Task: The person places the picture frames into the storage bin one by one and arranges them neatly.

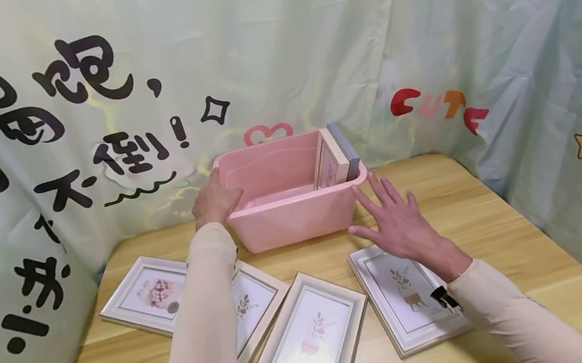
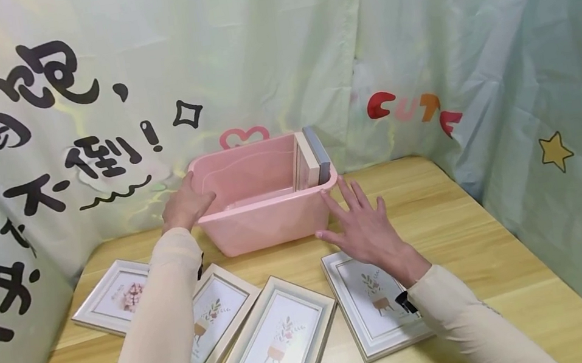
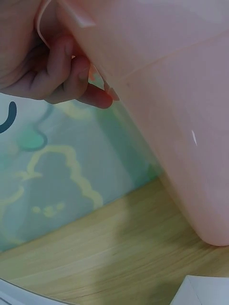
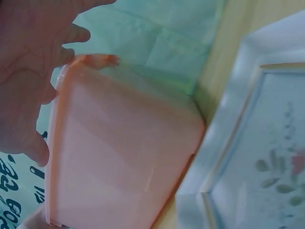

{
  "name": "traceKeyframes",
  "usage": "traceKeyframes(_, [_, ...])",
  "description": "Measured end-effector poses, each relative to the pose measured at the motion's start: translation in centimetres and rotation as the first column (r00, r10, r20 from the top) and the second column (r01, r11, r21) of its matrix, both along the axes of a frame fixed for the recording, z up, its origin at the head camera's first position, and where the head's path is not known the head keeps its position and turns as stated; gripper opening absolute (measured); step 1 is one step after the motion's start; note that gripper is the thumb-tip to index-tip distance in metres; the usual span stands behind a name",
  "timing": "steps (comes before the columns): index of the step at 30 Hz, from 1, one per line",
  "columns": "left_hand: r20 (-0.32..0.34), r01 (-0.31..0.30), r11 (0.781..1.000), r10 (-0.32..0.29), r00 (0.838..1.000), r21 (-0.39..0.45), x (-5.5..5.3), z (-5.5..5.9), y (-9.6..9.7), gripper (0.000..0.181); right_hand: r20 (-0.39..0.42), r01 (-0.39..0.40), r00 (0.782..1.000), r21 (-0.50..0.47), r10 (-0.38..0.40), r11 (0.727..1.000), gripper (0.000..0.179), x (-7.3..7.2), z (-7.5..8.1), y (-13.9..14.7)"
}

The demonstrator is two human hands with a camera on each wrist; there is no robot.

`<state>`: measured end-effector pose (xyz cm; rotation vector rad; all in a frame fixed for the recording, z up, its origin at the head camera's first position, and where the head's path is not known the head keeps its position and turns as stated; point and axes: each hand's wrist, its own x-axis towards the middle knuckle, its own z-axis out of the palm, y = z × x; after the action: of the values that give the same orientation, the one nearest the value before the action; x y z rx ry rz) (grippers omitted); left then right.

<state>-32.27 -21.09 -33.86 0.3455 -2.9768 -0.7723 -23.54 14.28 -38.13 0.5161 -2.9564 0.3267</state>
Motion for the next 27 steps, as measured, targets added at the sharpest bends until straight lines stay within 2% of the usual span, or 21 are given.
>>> traceKeyframes(4, [-0.004,-0.001,1.000,0.001,1.000,0.001,0.0,0.2,-0.1,0.086,0.036,0.017,0.999,0.011,-0.017,1.000,0.086,0.1,-0.6,0.6])
traceKeyframes(10, [-0.001,-0.002,1.000,0.002,1.000,0.006,-0.1,0.1,-0.2,0.086,0.136,0.024,0.990,-0.015,-0.021,1.000,0.088,0.3,-1.5,1.1])
traceKeyframes(18, [0.003,0.000,1.000,0.000,1.000,0.015,-0.4,-0.1,-0.2,0.087,0.206,-0.024,0.978,0.015,0.020,1.000,0.089,0.4,-3.2,1.7])
traceKeyframes(27, [0.000,-0.004,1.000,0.004,1.000,0.021,-0.3,0.0,0.0,0.087,0.285,-0.095,0.957,0.112,0.060,0.989,0.082,0.8,-4.6,1.9])
